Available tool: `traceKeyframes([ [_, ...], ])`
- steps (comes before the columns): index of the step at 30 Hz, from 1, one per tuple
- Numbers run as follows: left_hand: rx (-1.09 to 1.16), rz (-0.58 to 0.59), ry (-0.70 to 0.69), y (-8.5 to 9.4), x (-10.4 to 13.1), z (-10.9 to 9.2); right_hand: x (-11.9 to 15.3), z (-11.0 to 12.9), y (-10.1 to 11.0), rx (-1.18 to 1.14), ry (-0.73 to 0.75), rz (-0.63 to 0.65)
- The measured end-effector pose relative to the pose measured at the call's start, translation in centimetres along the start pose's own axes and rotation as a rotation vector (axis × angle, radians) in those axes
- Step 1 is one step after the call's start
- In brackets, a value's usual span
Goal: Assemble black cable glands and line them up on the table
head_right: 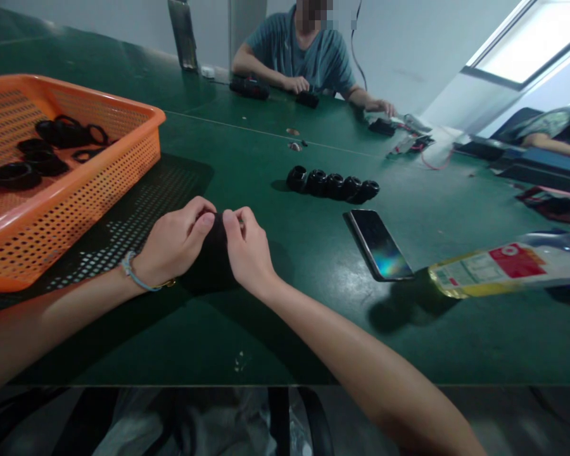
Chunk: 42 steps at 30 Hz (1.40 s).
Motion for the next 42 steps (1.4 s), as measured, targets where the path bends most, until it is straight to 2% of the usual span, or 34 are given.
traceKeyframes([
  [3,0.22,-0.049,0.087,-0.4,-0.3,1.0,-0.4,0.0,0.5,0.001,0.045,0.091],
  [7,0.39,-0.023,0.2,-0.9,-0.4,1.8,-0.7,0.4,1.2,0.232,0.173,0.039],
  [10,0.354,0.019,0.181,-0.8,-0.5,1.7,-0.8,0.7,1.6,0.397,0.268,-0.027],
  [16,0.182,0.039,0.202,-0.9,-0.5,1.7,-3.1,-0.1,3.4,0.47,0.33,-0.146],
  [18,0.15,0.077,0.186,-1.0,-0.3,1.7,-4.5,-0.7,4.6,0.551,0.293,-0.249],
  [21,0.094,0.123,0.125,-1.1,-0.1,1.5,-6.1,-1.5,6.5,0.582,0.155,-0.402],
  [26,0.026,0.157,0.062,-1.1,0.0,1.2,-7.2,-1.8,9.2,0.69,-0.02,-0.618],
  [34,-0.089,0.217,-0.034,-1.3,0.2,1.1,-6.9,-1.8,12.5,0.874,-0.173,-0.789],
  [38,-0.109,0.237,-0.053,-1.2,0.3,1.0,-6.7,-1.6,13.9,1.038,-0.166,-0.876],
  [42,-0.121,0.249,-0.065,-1.2,0.3,0.8,-6.8,-1.9,15.4,1.079,-0.201,-0.931],
])
Point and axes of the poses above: each hand's wrist, its own x-axis away from the middle knuckle, its own y-axis out of the back of the hand, z = x × y, the point moved 2 cm from there along -x, towards the middle knuckle, and after that the axes turned 10 degrees about -y, right-handed, at the moved point
